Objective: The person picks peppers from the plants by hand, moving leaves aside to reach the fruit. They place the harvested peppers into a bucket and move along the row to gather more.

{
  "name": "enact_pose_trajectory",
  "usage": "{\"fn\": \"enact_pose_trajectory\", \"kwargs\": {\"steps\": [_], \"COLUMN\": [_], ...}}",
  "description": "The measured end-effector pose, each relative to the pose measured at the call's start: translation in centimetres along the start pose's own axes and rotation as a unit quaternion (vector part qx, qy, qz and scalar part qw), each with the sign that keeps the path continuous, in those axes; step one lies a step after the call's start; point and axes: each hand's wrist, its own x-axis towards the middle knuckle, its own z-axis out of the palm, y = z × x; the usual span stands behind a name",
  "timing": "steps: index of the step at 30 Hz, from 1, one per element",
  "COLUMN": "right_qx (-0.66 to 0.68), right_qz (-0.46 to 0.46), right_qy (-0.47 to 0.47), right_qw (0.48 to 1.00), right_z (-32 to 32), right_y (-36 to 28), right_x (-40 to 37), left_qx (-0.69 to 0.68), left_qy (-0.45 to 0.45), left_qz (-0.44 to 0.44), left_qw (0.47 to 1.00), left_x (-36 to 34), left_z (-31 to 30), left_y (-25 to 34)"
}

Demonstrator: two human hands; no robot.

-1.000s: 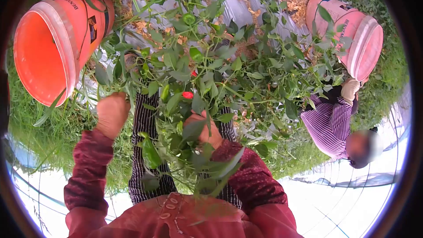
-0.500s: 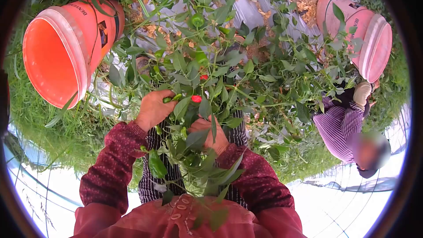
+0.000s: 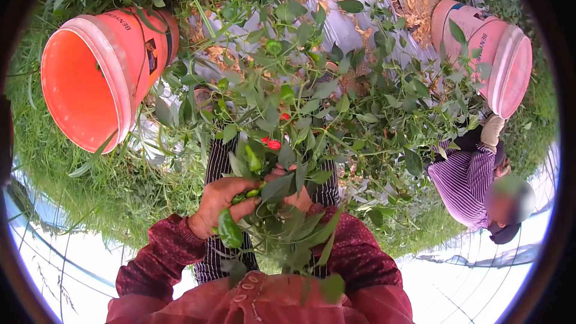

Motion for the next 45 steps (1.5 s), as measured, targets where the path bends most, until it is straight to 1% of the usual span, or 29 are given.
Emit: {"fn": "enact_pose_trajectory", "kwargs": {"steps": [1, 3, 4, 6, 8, 10, 11, 12, 13, 14, 15, 16, 18, 20, 21, 24, 25, 26, 27, 31, 32, 34, 35, 36, 37, 38, 40, 43, 45], "right_qx": [0.000, -0.325, -0.424, -0.175, -0.138, -0.140, -0.139, -0.483, -0.634, -0.761, -0.810, -0.854, -0.922, -0.948, -0.788, -0.732, -0.720, -0.405, -0.024, -0.080, -0.415, -0.701, -0.458, -0.174, -0.176, -0.381, -0.568, -0.449, -0.763], "right_qz": [0.000, -0.105, -0.133, -0.073, -0.058, -0.008, -0.007, -0.050, -0.069, -0.088, -0.072, -0.055, -0.012, 0.013, -0.004, 0.007, 0.016, -0.014, -0.033, -0.061, -0.035, -0.004, -0.014, -0.019, -0.017, -0.028, -0.041, -0.054, -0.008], "right_qy": [0.000, 0.155, 0.211, 0.102, 0.135, 0.175, 0.174, 0.218, 0.217, 0.229, 0.196, 0.165, 0.103, 0.065, 0.244, 0.158, 0.206, 0.186, 0.175, 0.127, 0.173, 0.193, 0.167, 0.124, 0.120, 0.144, 0.159, 0.171, 0.162], "right_qw": [1.000, 0.927, 0.870, 0.976, 0.979, 0.975, 0.975, 0.846, 0.739, 0.600, 0.547, 0.491, 0.374, 0.311, 0.565, 0.663, 0.662, 0.895, 0.984, 0.987, 0.893, 0.687, 0.873, 0.977, 0.977, 0.913, 0.807, 0.875, 0.626], "right_z": [0.2, 0.2, 0.0, -0.8, -1.3, -1.1, -1.9, -2.9, -3.7, -4.1, -3.5, -3.0, -1.5, 0.3, 1.3, -5.6, -4.2, -2.8, -1.3, -3.7, -2.7, -2.1, -2.3, -2.3, -2.1, -1.6, -1.3, -1.3, -0.9], "right_y": [0.2, 0.6, 0.7, -0.4, -1.4, -1.6, -1.6, -1.4, -1.7, -1.8, -1.9, -2.0, -1.1, 0.2, 1.5, -2.7, -2.0, -0.9, 0.2, -0.6, -0.3, -0.5, -0.6, -0.6, -0.4, 0.0, 0.4, 0.3, 0.3], "right_x": [-0.4, -1.3, -1.5, -0.9, -1.5, -1.6, -1.8, -2.0, -2.2, -2.2, -1.8, -1.6, -1.6, -1.0, -0.4, -4.0, -3.8, -2.8, -1.8, -3.4, -3.3, -2.6, -2.3, -2.0, -2.0, -2.0, -2.0, -1.7, -1.9], "left_qx": [-0.106, -0.338, -0.271, -0.206, -0.098, 0.108, 0.188, 0.267, 0.268, 0.476, 0.656, 0.655, 0.436, 0.218, 0.207, 0.144, 0.102, 0.060, 0.058, -0.065, -0.107, -0.062, 0.003, 0.002, 0.001, 0.003, -0.074, -0.042, -0.166], "left_qy": [0.000, 0.011, 0.019, 0.108, 0.264, 0.407, 0.402, 0.393, 0.393, 0.341, 0.271, 0.269, 0.284, 0.240, 0.199, 0.087, 0.047, 0.007, 0.006, -0.179, -0.219, -0.211, -0.255, -0.248, -0.240, -0.239, -0.207, -0.141, -0.094], "left_qz": [-0.079, -0.199, -0.168, -0.120, -0.011, -0.175, -0.153, -0.132, -0.131, -0.045, 0.044, 0.047, 0.087, -0.059, -0.078, -0.191, -0.280, -0.366, -0.368, -0.433, -0.414, -0.409, -0.390, -0.401, -0.411, -0.410, -0.435, -0.404, -0.391], "left_qw": [0.991, 0.920, 0.948, 0.965, 0.960, 0.890, 0.883, 0.870, 0.870, 0.809, 0.703, 0.704, 0.850, 0.944, 0.955, 0.967, 0.953, 0.929, 0.928, 0.881, 0.877, 0.885, 0.885, 0.882, 0.879, 0.880, 0.873, 0.903, 0.900], "left_x": [-0.5, -0.6, -0.5, -0.7, -0.9, -1.0, -0.6, -0.1, 0.4, 1.1, 1.8, 2.4, 4.1, 6.9, 8.9, 16.1, 17.2, 18.2, 18.9, 20.2, 20.3, 20.7, 20.7, 20.0, 19.3, 18.9, 18.3, 17.2, 16.6], "left_z": [-0.2, -2.3, -4.0, -7.3, -11.1, -16.9, -20.0, -22.3, -23.4, -24.1, -24.4, -23.8, -20.4, -15.4, -14.3, -12.2, -11.3, -10.3, -9.5, -7.3, -7.4, -7.2, -7.5, -7.6, -7.6, -7.7, -7.8, -6.5, -5.8], "left_y": [0.4, 2.6, 3.5, 4.7, 2.6, 2.6, 1.6, 1.0, 0.5, 0.2, 0.3, 0.4, 2.2, 2.2, 0.2, -10.1, -10.0, -9.7, -10.9, -15.1, -15.2, -14.7, -14.4, -14.2, -13.9, -13.2, -12.0, -10.9, -12.1]}}
